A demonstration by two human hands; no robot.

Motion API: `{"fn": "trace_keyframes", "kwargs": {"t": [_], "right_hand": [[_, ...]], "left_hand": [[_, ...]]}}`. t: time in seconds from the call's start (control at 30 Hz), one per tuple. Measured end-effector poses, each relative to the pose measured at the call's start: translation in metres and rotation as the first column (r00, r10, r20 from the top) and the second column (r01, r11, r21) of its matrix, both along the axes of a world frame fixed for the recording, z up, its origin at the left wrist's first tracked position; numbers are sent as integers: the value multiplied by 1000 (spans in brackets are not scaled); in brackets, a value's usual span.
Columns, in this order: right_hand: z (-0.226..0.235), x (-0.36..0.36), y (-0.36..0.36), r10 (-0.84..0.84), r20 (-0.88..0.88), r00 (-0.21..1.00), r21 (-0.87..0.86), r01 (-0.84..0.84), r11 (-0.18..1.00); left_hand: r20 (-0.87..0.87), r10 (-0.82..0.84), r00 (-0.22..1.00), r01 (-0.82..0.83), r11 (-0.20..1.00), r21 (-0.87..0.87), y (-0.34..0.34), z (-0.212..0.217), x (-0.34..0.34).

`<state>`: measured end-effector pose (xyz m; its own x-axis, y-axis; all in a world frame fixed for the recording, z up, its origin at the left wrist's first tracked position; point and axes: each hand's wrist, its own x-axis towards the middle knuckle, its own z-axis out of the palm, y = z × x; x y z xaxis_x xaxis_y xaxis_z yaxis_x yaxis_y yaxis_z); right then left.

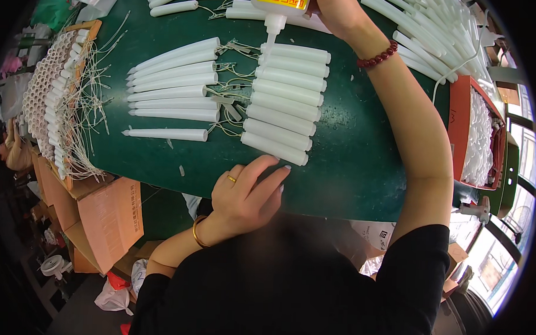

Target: Assembling small electronic or decorative components on a production line, including applying adhesive and organizing parts.

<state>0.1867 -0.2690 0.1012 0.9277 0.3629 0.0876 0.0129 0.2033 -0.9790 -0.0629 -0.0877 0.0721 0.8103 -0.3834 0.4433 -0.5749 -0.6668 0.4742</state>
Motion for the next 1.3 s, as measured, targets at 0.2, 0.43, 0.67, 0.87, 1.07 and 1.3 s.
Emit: {"fn": "trace_keyframes", "kwargs": {"t": [0.2,0.43,0.67,0.87,1.07,1.3], "right_hand": [[9,4,2,-38,10,999,-19,38,999],[4,4,1,-45,18,999,-22,45,999],[2,18,-9,-84,-15,996,107,85,991],[8,14,-3,-93,-27,995,-31,92,995],[10,22,-11,-193,-12,981,33,194,981],[11,19,-7,-247,-46,968,-5,247,969]], "left_hand": [[6,1,1000,-1,1000,-1,0,-2,0],[0,2,1000,-2,1000,-8,0,-1,0],[-1,-3,1000,3,1000,-11,-1,0,0],[6,3,1000,-3,1000,6,1,0,0],[6,2,1000,-2,1000,11,0,0,0],[9,7,1000,-7,1000,10,-1,-1,0]]}}
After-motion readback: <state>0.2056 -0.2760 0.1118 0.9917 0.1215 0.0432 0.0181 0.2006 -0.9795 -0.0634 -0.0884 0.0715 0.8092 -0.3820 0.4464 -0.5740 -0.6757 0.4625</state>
